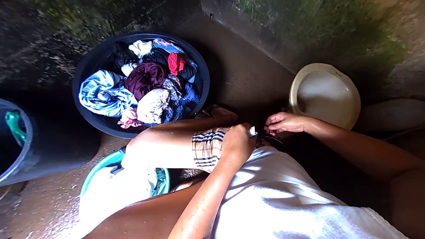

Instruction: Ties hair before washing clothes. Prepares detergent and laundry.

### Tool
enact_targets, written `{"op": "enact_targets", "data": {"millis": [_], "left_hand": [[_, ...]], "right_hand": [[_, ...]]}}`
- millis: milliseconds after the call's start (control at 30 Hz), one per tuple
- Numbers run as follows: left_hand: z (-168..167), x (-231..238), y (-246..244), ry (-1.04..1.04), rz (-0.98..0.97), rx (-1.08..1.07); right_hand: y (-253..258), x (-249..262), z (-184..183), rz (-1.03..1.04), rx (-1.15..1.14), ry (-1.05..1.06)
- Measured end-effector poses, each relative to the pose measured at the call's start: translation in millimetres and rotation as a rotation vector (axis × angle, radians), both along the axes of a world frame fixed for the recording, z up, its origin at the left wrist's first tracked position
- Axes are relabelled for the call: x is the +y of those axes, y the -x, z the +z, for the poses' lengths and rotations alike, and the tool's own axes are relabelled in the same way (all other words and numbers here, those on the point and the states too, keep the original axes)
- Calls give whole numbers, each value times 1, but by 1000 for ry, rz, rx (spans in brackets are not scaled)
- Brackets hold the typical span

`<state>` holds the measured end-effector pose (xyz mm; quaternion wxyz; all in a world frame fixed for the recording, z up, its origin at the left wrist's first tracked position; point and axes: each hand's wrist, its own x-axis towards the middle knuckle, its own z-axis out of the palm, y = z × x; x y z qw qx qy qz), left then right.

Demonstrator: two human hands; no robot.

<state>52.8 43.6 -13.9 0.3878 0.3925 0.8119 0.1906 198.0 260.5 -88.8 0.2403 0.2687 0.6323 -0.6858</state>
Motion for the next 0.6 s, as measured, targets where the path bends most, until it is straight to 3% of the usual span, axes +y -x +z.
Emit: {"op": "enact_targets", "data": {"millis": [133, 333, 500, 600], "left_hand": [[-1, -5, 0, -42, 79, -9], [-6, -11, 2, -94, 135, -40], [-6, -12, 4, -91, 155, -60], [-8, -14, 6, -106, 173, -68]], "right_hand": [[9, 4, 12, -115, 228, -135], [17, -2, 18, -41, 258, -178], [17, -20, 10, 80, 352, -424], [20, -25, 15, 75, 364, -371]]}}
